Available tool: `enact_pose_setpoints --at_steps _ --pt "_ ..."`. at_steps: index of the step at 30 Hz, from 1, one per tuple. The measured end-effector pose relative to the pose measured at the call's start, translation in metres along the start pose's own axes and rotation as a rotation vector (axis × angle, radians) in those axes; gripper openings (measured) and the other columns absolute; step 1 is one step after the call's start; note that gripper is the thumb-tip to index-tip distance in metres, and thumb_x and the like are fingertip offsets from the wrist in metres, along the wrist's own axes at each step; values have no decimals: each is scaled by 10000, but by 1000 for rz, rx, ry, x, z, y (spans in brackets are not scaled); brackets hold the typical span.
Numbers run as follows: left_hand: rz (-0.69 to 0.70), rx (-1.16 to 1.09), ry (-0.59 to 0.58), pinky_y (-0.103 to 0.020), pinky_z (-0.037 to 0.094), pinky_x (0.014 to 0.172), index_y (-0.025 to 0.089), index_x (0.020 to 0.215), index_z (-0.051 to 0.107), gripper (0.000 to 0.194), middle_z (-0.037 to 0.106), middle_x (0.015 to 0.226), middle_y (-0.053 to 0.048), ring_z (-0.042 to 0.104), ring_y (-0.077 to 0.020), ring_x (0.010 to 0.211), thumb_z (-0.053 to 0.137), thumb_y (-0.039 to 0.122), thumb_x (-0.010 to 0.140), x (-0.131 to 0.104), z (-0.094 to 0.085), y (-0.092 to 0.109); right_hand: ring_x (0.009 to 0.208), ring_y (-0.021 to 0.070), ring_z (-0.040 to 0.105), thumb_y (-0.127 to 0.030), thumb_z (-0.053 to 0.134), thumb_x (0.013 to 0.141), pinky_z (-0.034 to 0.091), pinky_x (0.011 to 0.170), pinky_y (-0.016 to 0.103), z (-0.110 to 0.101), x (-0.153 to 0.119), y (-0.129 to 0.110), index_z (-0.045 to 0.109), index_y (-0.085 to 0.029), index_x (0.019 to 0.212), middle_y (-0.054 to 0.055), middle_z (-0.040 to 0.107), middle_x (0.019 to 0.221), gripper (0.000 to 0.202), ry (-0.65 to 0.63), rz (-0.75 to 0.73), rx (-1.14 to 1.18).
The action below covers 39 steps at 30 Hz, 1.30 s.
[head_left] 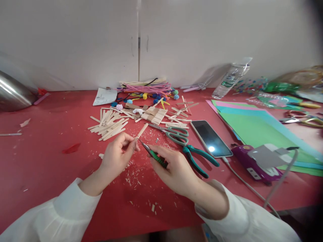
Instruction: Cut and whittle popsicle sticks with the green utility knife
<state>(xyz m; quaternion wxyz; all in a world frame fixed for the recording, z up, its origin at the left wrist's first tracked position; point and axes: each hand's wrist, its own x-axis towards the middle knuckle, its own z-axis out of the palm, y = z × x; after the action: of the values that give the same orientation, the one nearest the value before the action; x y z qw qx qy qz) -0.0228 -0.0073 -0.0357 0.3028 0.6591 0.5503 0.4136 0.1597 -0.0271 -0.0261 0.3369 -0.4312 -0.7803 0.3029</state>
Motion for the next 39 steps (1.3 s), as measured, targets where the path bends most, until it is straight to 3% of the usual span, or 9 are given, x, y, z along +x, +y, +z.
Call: enact_pose_setpoints --at_steps 5,10,12,17,23,27,31,35,39 --pt "33 101 11 -231 462 514 208 736 516 186 707 670 -22 653 -150 591 491 341 863 -1 -2 0 679 154 591 -132 478 791 466 626 270 -1 1 0 646 -153 1069 43 668 818 326 -11 46 88" --pt "111 212 19 -225 457 517 211 765 530 157 710 702 -11 668 -152 623 473 318 865 -2 -3 0 469 86 451 -214 487 814 351 442 201 -3 4 -1 627 -159 981 -41 494 617 225 -146 260 417" --pt "124 256 17 -225 452 518 216 770 533 156 705 704 -6 671 -156 642 459 311 869 -1 -2 0 455 81 424 -210 482 810 330 437 198 -3 5 -2 612 -153 901 -51 456 588 169 -151 272 408" --pt "110 323 -15 -232 417 502 222 746 501 156 690 650 8 642 -156 570 448 320 854 1 2 -4 522 110 475 -104 444 789 330 492 209 -1 4 0 617 -153 803 -17 534 594 180 -86 96 -51" --pt "20 400 -95 -243 374 502 218 733 482 140 687 638 3 590 -151 507 417 285 837 2 5 -5 606 188 648 -104 468 805 322 465 242 9 -3 1 605 -104 1187 114 711 835 406 -136 29 -641" --pt "3 449 -102 -244 366 512 218 719 470 113 653 593 6 577 -156 506 424 270 809 3 6 -2 609 208 669 -101 472 820 298 435 260 13 -7 -2 551 -80 1282 138 709 876 469 -189 27 -758" --pt "-22 389 -123 -241 363 491 220 723 468 127 667 613 6 562 -149 477 425 290 820 4 4 -3 625 190 646 -102 475 794 367 494 245 7 -2 1 636 -121 1128 98 707 834 372 -150 111 -494" --pt "-41 243 -129 -234 379 469 220 749 474 153 696 666 1 565 -137 459 443 334 847 2 2 -5 464 108 524 -157 456 786 364 445 200 0 8 5 635 -167 840 -30 556 557 187 -170 280 141" --pt "-15 178 -105 -234 410 484 219 743 474 183 701 675 -15 607 -147 509 452 356 862 1 1 -7 362 68 464 -233 509 715 357 375 178 -2 14 6 588 -172 759 -56 524 535 110 -202 476 596"
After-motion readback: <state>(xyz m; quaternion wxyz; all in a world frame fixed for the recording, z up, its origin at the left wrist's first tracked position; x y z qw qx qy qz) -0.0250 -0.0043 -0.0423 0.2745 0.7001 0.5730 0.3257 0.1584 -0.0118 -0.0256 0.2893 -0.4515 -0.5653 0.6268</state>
